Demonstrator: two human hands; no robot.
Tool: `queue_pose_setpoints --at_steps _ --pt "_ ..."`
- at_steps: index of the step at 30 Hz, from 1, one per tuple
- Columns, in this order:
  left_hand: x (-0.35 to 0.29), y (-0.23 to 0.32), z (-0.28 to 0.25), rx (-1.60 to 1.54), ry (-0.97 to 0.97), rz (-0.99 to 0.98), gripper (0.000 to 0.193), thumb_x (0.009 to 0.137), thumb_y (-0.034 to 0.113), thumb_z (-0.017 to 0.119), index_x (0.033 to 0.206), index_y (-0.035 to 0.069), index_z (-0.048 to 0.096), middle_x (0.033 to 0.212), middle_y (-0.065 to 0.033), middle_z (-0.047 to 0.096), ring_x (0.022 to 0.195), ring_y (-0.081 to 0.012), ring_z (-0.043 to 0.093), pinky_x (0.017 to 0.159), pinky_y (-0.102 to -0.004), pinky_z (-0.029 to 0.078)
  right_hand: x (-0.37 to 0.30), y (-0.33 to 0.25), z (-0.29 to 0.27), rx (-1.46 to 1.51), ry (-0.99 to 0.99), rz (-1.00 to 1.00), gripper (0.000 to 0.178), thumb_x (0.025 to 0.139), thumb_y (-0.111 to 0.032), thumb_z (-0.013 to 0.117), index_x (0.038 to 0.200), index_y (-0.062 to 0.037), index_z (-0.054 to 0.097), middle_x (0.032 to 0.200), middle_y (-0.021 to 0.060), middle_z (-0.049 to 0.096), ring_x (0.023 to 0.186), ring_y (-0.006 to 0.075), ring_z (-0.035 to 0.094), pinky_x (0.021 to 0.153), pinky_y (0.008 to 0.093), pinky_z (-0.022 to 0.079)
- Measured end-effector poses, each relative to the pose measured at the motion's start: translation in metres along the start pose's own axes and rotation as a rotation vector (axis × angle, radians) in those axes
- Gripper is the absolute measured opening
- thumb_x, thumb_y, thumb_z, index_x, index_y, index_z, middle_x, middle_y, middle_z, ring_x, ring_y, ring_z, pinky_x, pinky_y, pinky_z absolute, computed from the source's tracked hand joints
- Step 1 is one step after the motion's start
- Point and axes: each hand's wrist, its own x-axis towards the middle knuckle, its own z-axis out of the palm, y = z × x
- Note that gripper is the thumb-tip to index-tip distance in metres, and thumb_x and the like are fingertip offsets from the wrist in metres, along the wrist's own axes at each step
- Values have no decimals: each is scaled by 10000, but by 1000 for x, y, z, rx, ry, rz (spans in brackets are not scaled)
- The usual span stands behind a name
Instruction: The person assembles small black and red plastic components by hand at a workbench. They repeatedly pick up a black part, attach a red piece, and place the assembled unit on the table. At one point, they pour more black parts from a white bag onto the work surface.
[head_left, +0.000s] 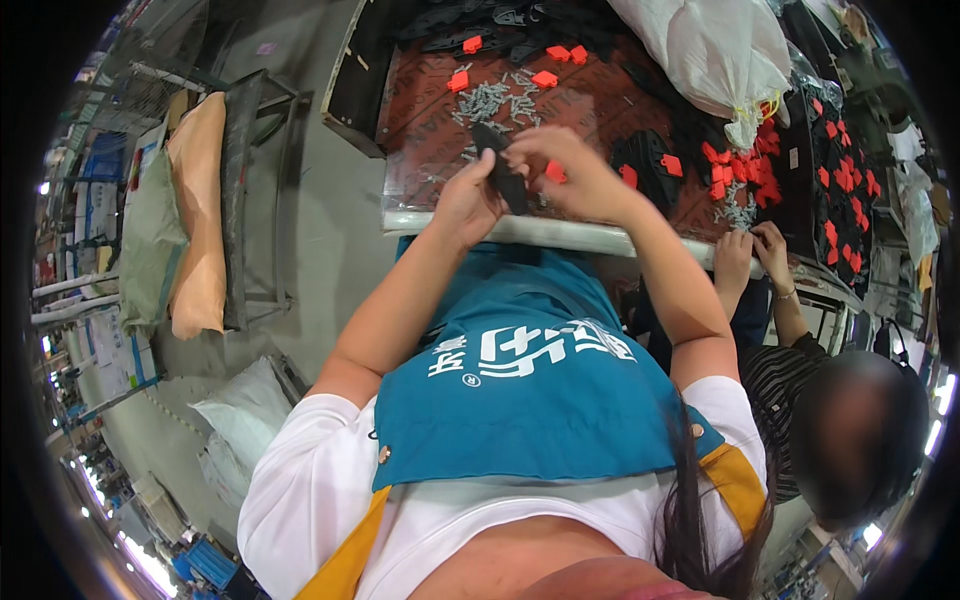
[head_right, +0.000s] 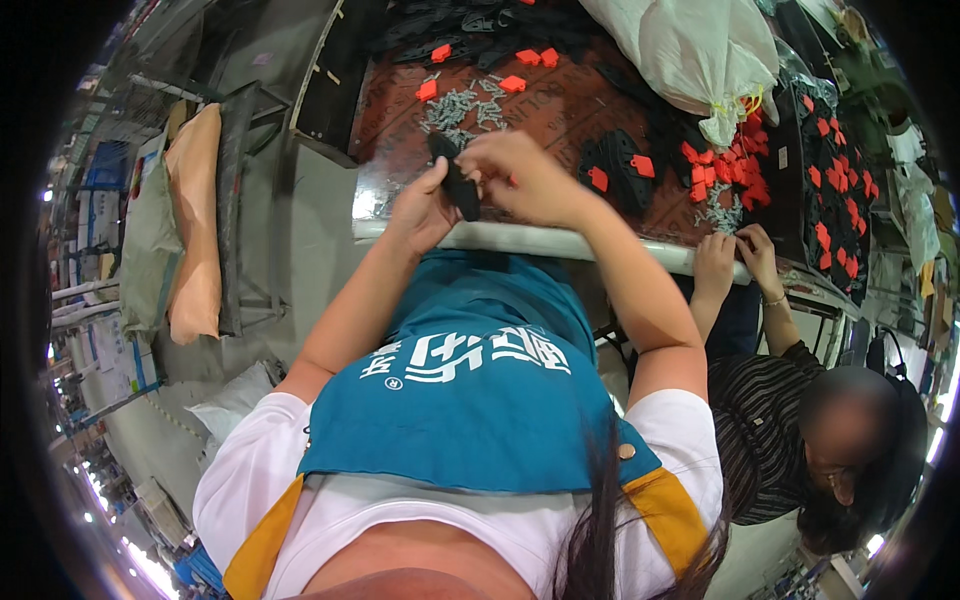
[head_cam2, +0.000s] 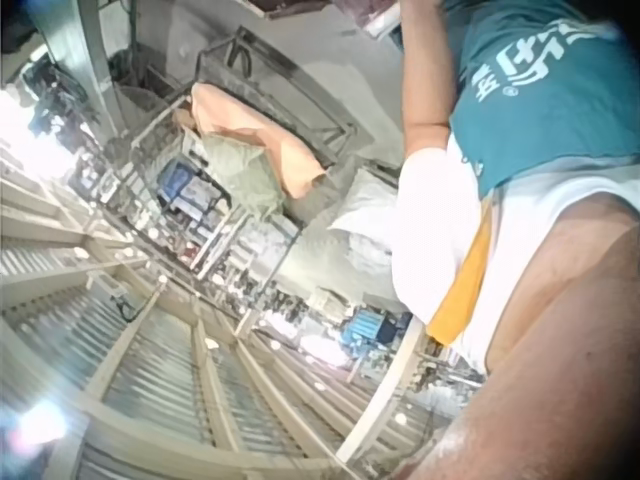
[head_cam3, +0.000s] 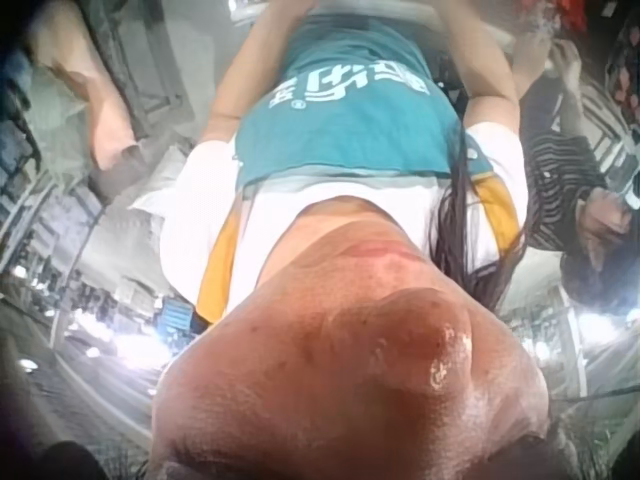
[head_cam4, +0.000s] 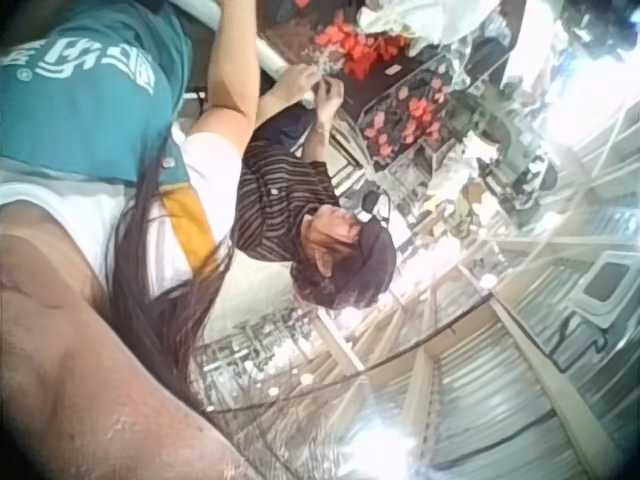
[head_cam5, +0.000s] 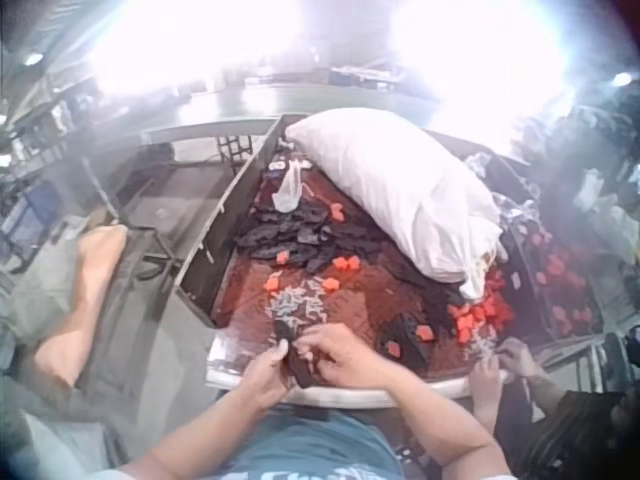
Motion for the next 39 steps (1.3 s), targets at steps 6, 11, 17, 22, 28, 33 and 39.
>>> queue_pose_setpoints --at_steps 6,11,17,22,28,33,39 --pt "-28 19 -5 -50 321 96 244 990 238 446 1075 14 489 979 -105 583 903 -227 597 809 -395 531 -10 169 -69 -795 26 799 358 775 -178 637 1087 -21 559 1059 247 597 993 402 581 869 451 474" --pt "-35 14 1 -33 262 84 229 985 187 439 1100 -8 476 993 -123 579 911 -229 598 818 -382 533 -1 220 -77 -778 -190 965 258 739 -176 658 908 17 627 938 236 652 928 398 621 832 452 501" --pt "-28 20 17 65 198 176 171 965 154 496 1066 22 538 974 -84 612 917 -174 593 783 -310 498 36 111 -37 -371 -66 613 223 761 -156 656 902 13 619 824 164 649 729 288 623 689 359 501" --pt "-20 21 21 166 250 237 173 916 122 593 1067 52 545 967 -40 618 839 -129 601 752 -265 495 25 10 10 409 30 502 124 852 -79 609 950 -6 628 805 -8 608 747 61 554 665 229 466" --pt "-21 17 33 217 245 278 179 899 98 615 1052 56 532 951 -28 613 819 -114 602 705 -265 509 10 -3 35 458 245 578 144 880 -89 633 973 21 639 843 44 672 759 84 620 651 222 491" --pt "-24 12 38 348 250 378 163 896 88 614 1021 50 515 928 -36 600 820 -106 597 673 -271 518 13 -8 41 220 350 435 138 870 -109 643 919 19 659 751 32 663 697 98 616 629 244 490" --pt "-19 3 31 355 229 378 173 892 95 616 1011 46 501 913 -47 591 773 -119 595 643 -283 523 1 4 36 329 295 440 171 873 -142 642 936 14 668 904 64 668 839 113 595 778 252 468"
